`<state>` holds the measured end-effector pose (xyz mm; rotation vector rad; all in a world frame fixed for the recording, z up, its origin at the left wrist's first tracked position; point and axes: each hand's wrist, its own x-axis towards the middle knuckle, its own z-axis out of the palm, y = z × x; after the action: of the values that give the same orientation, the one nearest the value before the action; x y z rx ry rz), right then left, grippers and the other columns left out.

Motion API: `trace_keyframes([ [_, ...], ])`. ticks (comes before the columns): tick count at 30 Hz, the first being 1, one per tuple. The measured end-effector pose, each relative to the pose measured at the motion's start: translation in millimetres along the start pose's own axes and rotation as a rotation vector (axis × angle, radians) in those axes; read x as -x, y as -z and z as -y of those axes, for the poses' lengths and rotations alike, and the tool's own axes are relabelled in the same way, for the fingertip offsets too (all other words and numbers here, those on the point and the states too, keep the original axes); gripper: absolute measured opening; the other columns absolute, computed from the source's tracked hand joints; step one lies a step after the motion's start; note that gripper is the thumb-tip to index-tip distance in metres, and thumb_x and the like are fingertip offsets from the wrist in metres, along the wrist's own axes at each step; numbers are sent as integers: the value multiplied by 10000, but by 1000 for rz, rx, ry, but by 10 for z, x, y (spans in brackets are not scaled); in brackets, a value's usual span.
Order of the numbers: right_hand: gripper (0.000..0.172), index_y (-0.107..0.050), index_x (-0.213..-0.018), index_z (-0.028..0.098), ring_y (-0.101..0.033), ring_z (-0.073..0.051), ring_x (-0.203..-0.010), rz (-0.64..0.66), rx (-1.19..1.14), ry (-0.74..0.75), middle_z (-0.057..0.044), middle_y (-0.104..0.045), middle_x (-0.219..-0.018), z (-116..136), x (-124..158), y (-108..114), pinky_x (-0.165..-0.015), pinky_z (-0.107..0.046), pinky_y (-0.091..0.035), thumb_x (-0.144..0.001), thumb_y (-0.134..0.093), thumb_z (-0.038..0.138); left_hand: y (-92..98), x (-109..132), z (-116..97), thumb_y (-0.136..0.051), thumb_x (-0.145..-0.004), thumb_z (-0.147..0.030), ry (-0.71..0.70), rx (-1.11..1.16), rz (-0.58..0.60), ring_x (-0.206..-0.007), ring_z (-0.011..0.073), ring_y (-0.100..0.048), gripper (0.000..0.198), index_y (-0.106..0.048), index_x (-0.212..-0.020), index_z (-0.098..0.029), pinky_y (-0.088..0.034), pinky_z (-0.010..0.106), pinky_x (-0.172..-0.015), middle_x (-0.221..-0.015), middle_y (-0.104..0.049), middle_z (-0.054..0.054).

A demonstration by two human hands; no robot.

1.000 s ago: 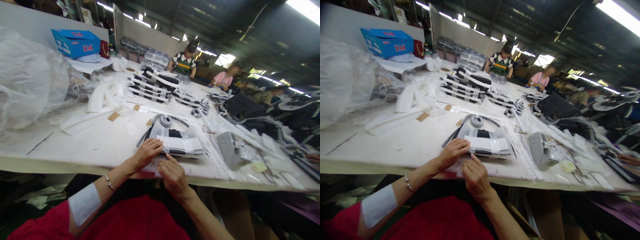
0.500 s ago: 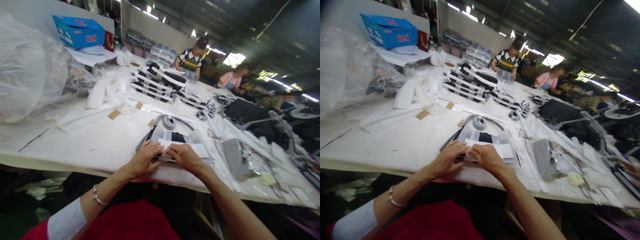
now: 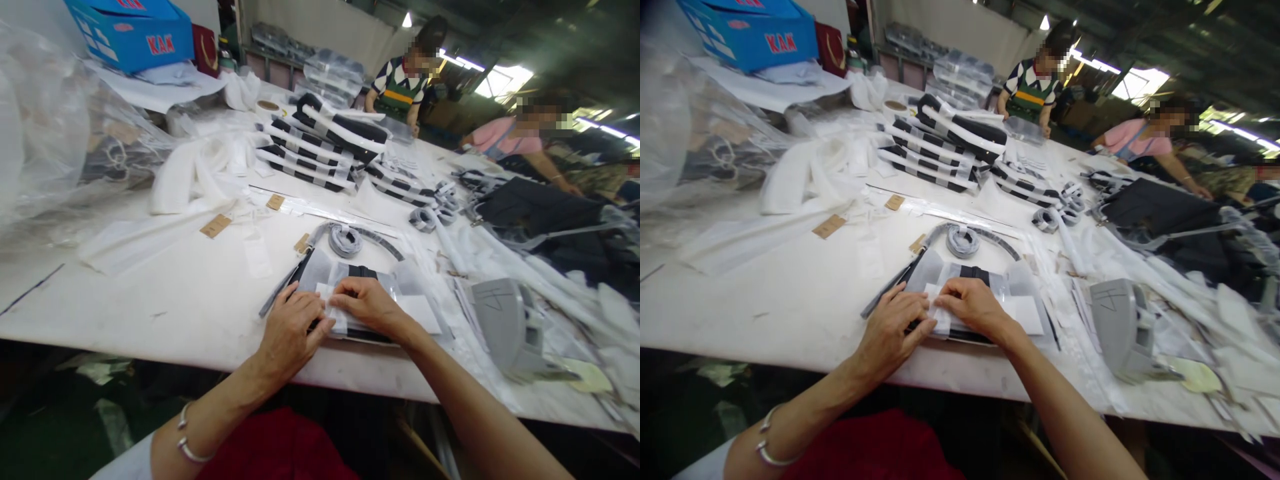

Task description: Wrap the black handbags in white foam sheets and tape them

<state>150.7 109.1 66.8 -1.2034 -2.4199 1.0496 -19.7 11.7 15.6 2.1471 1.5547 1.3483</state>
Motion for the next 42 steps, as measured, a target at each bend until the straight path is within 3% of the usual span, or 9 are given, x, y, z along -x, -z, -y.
trace_keyframes([
  [12, 127, -639, -693, 189, -584, -139, -708, -161, 37, 63, 7, -653, -722, -45, 30, -118, -677, -250, -421, -818, -653, 175, -99, -70, -39, -510, -911, -200, 41, -211, -22, -753, 178, -606, 178, -483, -736, -221, -449, 457, -1000, -699, -587, -15],
  [16, 120, -635, -704, 191, -570, -139, -717, -168, 95, 78, 9, -644, -738, -81, 22, -142, -683, -253, -410, -821, -659, 171, -34, -53, -132, -531, -935, -210, -119, -310, -69, -943, 215, -640, 39, -563, -918, -194, -415, 468, -1043, -925, -679, 50],
  [20, 115, -632, -718, 188, -566, -133, -716, -162, 106, 97, 11, -637, -739, -99, 16, -146, -684, -245, -406, -828, -652, 167, 2, 75, -254, -512, -955, -181, -329, -417, -18, -1172, 239, -587, 195, -593, -1131, -175, -340, 446, -1109, -1156, -692, 82],
  [27, 88, -646, -736, 192, -573, -143, -733, -177, 214, 73, -2, -659, -779, -105, -19, -170, -691, -255, -402, -820, -670, 183, -109, 243, -250, -462, -957, -142, -349, -608, 113, -1133, 235, -602, 345, -543, -1291, -116, -376, 434, -1052, -1221, -677, 98],
  [31, 67, -649, -779, 198, -590, -164, -785, -342, 281, 133, -21, -660, -817, -21, 34, -161, -747, -277, -434, -842, -661, 179, -121, 232, -245, -483, -948, -128, -362, -665, 105, -1130, 223, -597, 340, -547, -1282, -120, -390, 424, -1038, -1195, -681, 94],
  [34, 57, -658, -917, 203, -603, -155, -761, -600, 181, 242, -35, -664, -894, 53, 294, 2, -736, -276, -473, -892, -618, 235, -102, 234, -246, -458, -954, -119, -357, -688, 137, -1145, 226, -587, 355, -539, -1299, -135, -383, 426, -1047, -1220, -668, 94],
  [37, 146, -668, -959, 208, -628, -163, -785, -834, 152, 240, -49, -675, -966, -59, 805, 366, -697, -275, -497, -916, -584, 321, -81, 235, -252, -434, -957, -117, -361, -678, 156, -1157, 228, -581, 365, -541, -1304, -147, -375, 424, -1055, -1235, -662, 90],
  [39, 206, -686, -926, 211, -638, -193, -846, -979, 237, 106, -53, -690, -963, -285, 1245, 674, -746, -300, -500, -903, -586, 389, -69, 234, -258, -416, -946, -91, -367, -661, 142, -1157, 228, -582, 383, -552, -1299, -149, -368, 419, -1059, -1236, -665, 87],
  [42, 344, -702, -848, 191, -631, -224, -764, -1186, 328, -321, -66, -701, -828, -733, 1945, 1111, -751, -342, -479, -865, -569, 508, -62, 235, -233, -390, -911, -51, -407, -641, 111, -1137, 250, -597, 423, -570, -1286, -131, -372, 434, -1044, -1226, -672, 107],
])
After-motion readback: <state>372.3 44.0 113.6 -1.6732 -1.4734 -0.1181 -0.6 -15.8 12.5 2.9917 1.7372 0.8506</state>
